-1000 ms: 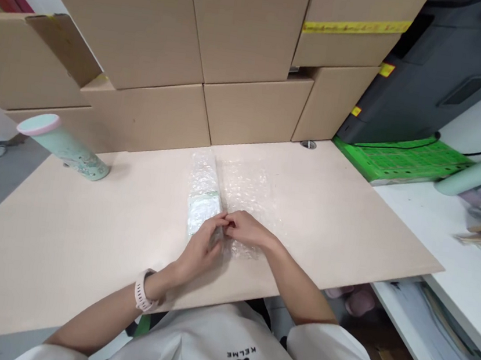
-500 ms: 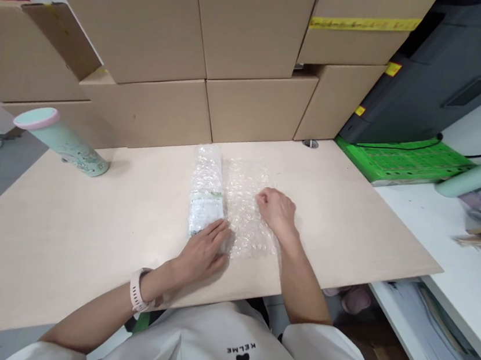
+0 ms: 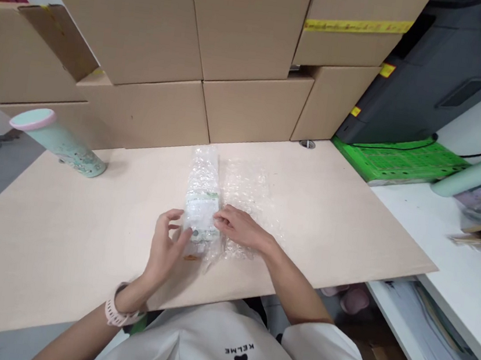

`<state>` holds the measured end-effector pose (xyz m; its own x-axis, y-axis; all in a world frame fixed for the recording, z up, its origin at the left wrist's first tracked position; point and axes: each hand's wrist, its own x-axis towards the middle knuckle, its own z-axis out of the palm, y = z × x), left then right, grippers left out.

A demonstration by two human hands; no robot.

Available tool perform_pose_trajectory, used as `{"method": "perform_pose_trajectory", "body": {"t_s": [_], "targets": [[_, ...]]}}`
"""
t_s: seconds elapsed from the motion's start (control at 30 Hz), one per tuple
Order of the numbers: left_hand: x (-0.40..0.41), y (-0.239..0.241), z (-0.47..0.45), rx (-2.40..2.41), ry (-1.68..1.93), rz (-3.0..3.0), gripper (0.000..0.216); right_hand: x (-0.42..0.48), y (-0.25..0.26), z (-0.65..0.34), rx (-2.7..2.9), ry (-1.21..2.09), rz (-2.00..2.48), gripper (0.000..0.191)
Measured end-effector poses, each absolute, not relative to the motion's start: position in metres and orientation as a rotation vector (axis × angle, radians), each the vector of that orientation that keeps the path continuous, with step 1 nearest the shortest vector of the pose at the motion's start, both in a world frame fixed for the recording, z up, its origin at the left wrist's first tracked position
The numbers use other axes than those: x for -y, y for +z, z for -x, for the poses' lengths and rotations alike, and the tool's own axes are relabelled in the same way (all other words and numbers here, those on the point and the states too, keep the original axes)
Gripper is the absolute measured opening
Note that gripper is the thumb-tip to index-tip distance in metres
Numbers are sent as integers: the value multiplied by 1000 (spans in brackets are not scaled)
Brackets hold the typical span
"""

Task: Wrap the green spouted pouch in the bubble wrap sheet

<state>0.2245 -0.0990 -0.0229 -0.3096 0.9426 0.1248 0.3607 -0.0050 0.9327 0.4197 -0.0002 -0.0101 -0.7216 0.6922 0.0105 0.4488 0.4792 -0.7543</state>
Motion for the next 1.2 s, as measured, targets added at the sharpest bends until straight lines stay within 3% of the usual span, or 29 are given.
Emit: {"method": "perform_pose_trajectory", "body": {"t_s": [0.07, 0.17, 0.3, 0.43, 0.57, 0.7, 0.87, 1.03, 1.2], "targets": [[99, -25, -220, -1647, 1292, -1042, 56, 0, -9, -424, 2434, 1101, 955, 26], [98, -16, -225, -1513, 1261, -944, 68, 2, -6, -424, 2426, 1159, 910, 30], [97, 3, -245, -1474, 1330, -1423, 63, 3, -2, -420, 2371, 1301, 753, 30], [87, -1, -266, -1371, 1017, -2087, 58, -7, -3, -430, 2396, 1327, 806, 29], [71, -25, -283, -1465, 701, -2378, 66, -21, -2, -453, 2490, 1038, 1118, 21], [61, -33, -296, -1501, 406, -2524, 56, -29, 5, -470, 2326, 685, 1586, 23], [58, -24, -301, -1460, 325, -2554, 50, -35, 4, -482, 2171, 389, 2122, 33], [60, -24, -296, -1426, 283, -2614, 52, -33, 2, -480, 2335, 636, 1892, 32], [69, -28, -289, -1368, 318, -2638, 51, -31, 5, -480, 2009, 1066, 1521, 32]]}}
